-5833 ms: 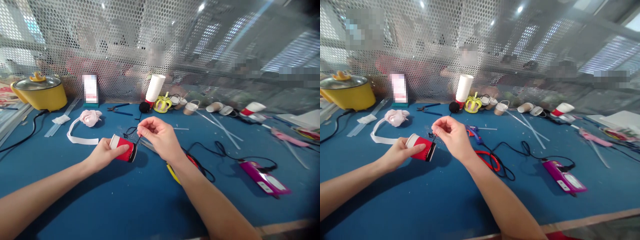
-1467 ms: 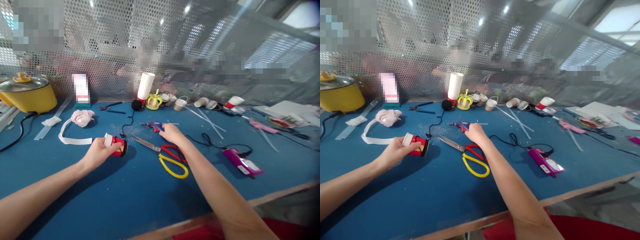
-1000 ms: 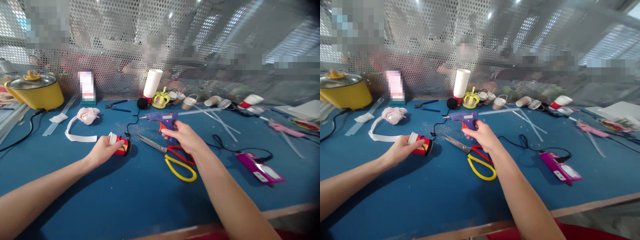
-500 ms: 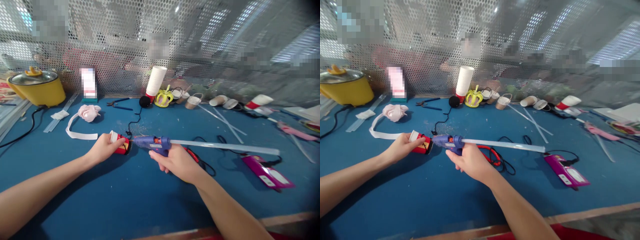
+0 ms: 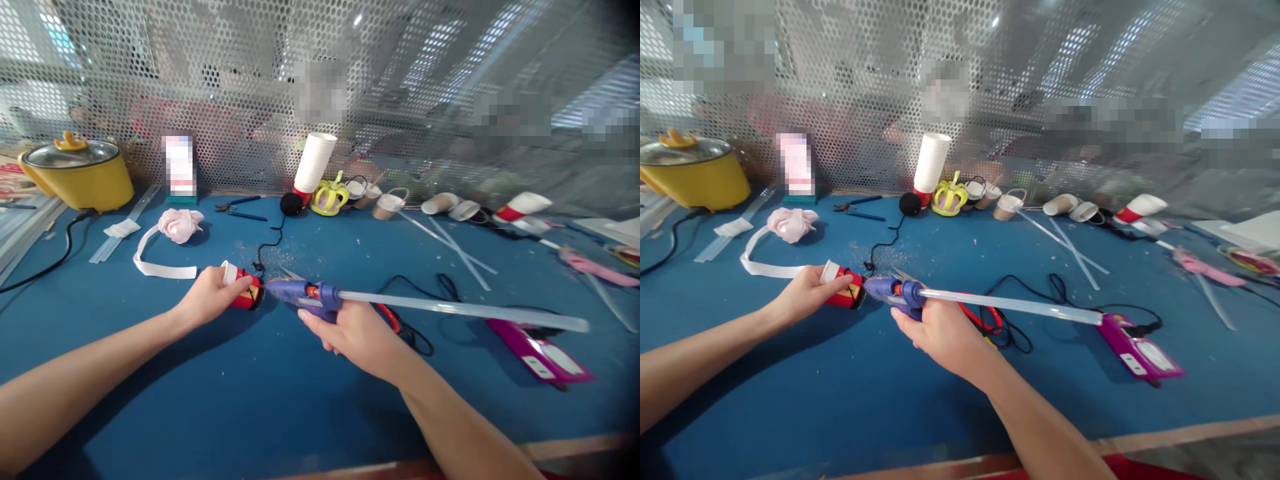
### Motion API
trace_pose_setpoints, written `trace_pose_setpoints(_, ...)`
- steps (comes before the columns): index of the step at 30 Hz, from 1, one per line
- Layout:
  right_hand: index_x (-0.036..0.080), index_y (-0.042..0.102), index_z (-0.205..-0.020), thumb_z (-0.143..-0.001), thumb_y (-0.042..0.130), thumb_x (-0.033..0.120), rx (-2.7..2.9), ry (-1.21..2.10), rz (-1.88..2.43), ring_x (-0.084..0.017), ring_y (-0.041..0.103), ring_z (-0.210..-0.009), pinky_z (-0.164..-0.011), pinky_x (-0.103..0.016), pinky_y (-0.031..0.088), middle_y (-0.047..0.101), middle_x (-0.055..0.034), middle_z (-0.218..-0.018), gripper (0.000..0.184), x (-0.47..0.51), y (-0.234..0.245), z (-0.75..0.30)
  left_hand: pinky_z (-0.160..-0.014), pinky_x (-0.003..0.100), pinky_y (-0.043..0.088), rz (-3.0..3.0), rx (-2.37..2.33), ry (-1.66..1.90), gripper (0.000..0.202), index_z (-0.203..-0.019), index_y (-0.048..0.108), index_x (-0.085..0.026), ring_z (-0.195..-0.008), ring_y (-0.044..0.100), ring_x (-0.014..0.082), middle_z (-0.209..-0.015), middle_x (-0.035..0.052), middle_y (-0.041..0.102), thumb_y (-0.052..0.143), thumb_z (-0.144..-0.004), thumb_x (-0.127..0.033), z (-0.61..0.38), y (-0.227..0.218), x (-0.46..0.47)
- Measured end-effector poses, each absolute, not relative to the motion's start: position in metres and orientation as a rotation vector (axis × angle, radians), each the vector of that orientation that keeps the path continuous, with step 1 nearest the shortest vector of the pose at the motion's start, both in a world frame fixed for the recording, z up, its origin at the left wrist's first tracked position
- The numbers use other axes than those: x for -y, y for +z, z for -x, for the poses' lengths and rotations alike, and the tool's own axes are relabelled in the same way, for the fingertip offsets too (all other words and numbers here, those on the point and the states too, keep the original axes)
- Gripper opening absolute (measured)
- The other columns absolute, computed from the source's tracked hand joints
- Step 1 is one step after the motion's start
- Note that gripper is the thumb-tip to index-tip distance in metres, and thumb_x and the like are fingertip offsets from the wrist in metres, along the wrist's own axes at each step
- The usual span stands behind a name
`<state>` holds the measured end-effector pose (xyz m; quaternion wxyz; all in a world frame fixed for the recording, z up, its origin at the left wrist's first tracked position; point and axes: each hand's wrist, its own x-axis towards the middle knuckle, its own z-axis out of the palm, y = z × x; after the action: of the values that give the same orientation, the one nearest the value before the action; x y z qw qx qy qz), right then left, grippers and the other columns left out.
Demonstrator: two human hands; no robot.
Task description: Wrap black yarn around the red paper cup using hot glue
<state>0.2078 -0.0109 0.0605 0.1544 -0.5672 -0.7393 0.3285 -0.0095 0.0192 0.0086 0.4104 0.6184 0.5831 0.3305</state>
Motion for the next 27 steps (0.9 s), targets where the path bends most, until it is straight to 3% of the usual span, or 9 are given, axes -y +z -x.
trace_pose_setpoints(10, 0.022, 0.052, -0.063, -0.080, 0.047, 0.036, 2.184, 0.887, 1.579, -0.013, 0.052, -0.037, -0.042, -0.024, 0.041, 0.051, 0.0045, -0.040, 0.022, 0.0124, 0.0576, -0.2101, -0.044, 0.023, 0.020, -1.581, -1.473, 0.803, 0.040, -0.050, 0.038, -0.018, -0.047, 0.027, 0.0082, -0.048, -0.0053, 0.031, 0.049, -0.071, -0.050, 0.0086, 0.0079, -0.0197)
trace_pose_setpoints(23, 0.021, 0.057, -0.071, -0.082, 0.043, 0.034, 2.414, 0.453, 1.550, -0.015, 0.057, -0.048, -0.050, -0.024, 0.042, 0.053, 0.0024, -0.045, 0.022, 0.0165, 0.0578, -0.2079, -0.043, 0.023, 0.019, -1.517, -1.496, 0.778, 0.040, -0.052, 0.035, -0.019, -0.047, 0.025, 0.0076, -0.048, -0.0058, 0.030, 0.046, -0.071, -0.052, 0.0066, 0.0122, -0.0213)
trace_pose_setpoints(27, 0.020, 0.057, -0.076, -0.081, 0.045, 0.033, 2.456, 0.409, 1.527, -0.016, 0.059, -0.056, -0.055, -0.025, 0.043, 0.060, -0.0005, -0.058, 0.018, 0.0163, 0.0552, -0.2093, -0.043, 0.023, 0.019, -1.525, -1.503, 0.795, 0.040, -0.052, 0.036, -0.018, -0.047, 0.026, 0.0076, -0.048, -0.0059, 0.030, 0.046, -0.071, -0.051, 0.0070, 0.0109, -0.0220)
